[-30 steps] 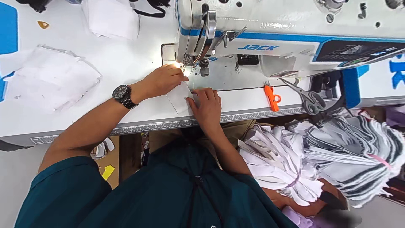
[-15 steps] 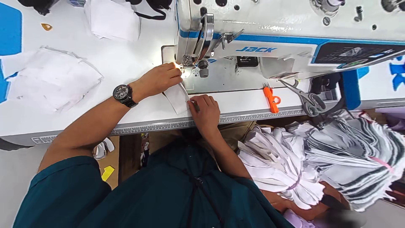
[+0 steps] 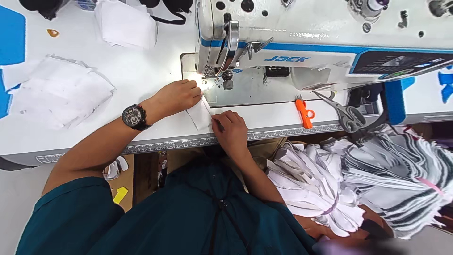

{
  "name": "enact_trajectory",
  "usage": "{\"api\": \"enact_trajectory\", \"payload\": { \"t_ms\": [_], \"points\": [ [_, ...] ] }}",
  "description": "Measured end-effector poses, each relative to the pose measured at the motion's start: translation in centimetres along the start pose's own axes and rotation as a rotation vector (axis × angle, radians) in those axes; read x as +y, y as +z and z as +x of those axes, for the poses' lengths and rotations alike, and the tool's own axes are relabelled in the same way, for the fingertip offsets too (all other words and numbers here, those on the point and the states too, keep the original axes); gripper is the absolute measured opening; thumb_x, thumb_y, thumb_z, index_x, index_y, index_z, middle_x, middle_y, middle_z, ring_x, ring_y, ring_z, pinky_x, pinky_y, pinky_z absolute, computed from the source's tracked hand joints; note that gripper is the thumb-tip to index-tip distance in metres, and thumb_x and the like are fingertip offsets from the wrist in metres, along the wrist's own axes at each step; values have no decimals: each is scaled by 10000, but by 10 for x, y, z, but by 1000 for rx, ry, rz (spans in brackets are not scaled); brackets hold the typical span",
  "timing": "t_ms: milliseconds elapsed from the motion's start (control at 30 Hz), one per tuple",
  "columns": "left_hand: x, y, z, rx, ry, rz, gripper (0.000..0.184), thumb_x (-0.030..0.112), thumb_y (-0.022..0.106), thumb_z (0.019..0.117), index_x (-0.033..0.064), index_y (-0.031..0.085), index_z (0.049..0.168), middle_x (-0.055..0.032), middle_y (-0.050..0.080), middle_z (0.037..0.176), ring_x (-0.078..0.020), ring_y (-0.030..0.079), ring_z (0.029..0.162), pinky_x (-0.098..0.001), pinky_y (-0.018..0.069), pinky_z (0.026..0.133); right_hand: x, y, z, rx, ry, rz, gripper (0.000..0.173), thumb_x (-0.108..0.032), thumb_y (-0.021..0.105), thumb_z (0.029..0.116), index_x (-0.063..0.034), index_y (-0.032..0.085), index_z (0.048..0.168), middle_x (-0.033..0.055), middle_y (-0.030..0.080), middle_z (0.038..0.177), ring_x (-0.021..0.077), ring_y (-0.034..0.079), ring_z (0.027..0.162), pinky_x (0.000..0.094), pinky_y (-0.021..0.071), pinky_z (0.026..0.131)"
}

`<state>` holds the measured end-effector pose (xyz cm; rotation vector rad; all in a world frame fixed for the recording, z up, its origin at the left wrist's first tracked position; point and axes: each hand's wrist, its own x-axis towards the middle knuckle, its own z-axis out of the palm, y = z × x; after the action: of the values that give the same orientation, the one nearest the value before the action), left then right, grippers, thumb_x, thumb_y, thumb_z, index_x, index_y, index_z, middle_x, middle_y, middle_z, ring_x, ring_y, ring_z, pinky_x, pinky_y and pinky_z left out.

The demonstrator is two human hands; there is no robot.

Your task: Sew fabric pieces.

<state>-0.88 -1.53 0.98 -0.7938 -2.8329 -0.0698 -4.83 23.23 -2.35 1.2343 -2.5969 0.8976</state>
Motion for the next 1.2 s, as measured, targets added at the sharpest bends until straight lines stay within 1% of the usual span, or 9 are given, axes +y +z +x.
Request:
{"api": "enact_trajectory", "payload": {
  "t_ms": [100, 167, 267, 333, 433, 533, 700, 1033, 1200],
  "points": [
    [33, -4, 3, -115, -208, 100, 269, -77, 463, 996, -138, 631, 1198, -265, 681, 1169, -379, 696, 1065, -436, 571, 892, 5, -8, -3, -89, -77, 36, 238, -335, 657, 984, -163, 795, 1070, 57, 725, 986, 239, 665, 937, 385, 515, 775],
    [44, 2, 6, -104, -299, 135, 306, -66, 432, 1012, -143, 602, 1255, -283, 653, 1273, -383, 677, 1165, -424, 556, 965, 8, -11, -3, -137, -141, 52, 316, -416, 624, 1004, -184, 783, 1149, 60, 714, 1097, 264, 634, 1057, 413, 494, 862],
    [36, 8, 7, -96, -306, 104, 344, -78, 429, 1013, -136, 562, 1325, -292, 605, 1355, -381, 629, 1259, -417, 518, 1043, 8, -7, -1, -189, -227, 18, 395, -464, 538, 1040, -198, 739, 1252, 29, 668, 1368, 282, 599, 1229, 471, 447, 1009],
    [28, 6, 7, -97, -305, 52, 357, -90, 447, 1003, -132, 557, 1341, -288, 597, 1375, -383, 610, 1290, -426, 505, 1065, 6, -4, 0, -198, -246, -24, 426, -475, 495, 1056, -198, 715, 1293, -6, 634, 1432, 262, 582, 1266, 467, 417, 1039],
    [21, 6, 7, -59, -324, -30, 359, -94, 466, 996, -110, 579, 1336, -268, 600, 1389, -375, 601, 1305, -433, 492, 1087, 5, 0, -1, -170, -250, -69, 436, -465, 478, 1062, -189, 707, 1310, -16, 628, 1443, 255, 575, 1279, 462, 416, 1027],
    [20, 6, 7, -20, -343, -70, 352, -93, 485, 988, -94, 604, 1319, -252, 618, 1369, -367, 620, 1279, -433, 513, 1057, 4, 0, 0, -180, -274, -135, 459, -470, 444, 1070, -184, 693, 1329, -28, 587, 1496, 269, 542, 1331, 479, 405, 1027],
    [20, 5, 10, -50, -372, -89, 361, -96, 488, 990, -90, 596, 1334, -250, 615, 1368, -371, 613, 1284, -441, 521, 1044, 5, -1, 5, -217, -283, -128, 460, -476, 456, 1064, -183, 685, 1333, -29, 596, 1485, 255, 536, 1348, 482, 405, 1033],
    [10, 9, 3, 62, -289, -77, 322, -45, 466, 1012, -22, 669, 1260, -203, 685, 1262, -351, 652, 1210, -467, 502, 1042, 3, -4, 14, -238, -279, -74, 449, -476, 487, 1053, -163, 710, 1285, -5, 630, 1440, 256, 595, 1250, 475, 416, 1037],
    [8, 7, 3, 76, -257, -59, 290, -55, 480, 998, -12, 691, 1194, -186, 703, 1213, -342, 660, 1183, -466, 506, 1020, 2, -1, 25, -221, -303, -79, 427, -474, 492, 1053, -153, 742, 1181, 12, 676, 1362, 264, 624, 1193, 465, 439, 1027]
  ]
}}
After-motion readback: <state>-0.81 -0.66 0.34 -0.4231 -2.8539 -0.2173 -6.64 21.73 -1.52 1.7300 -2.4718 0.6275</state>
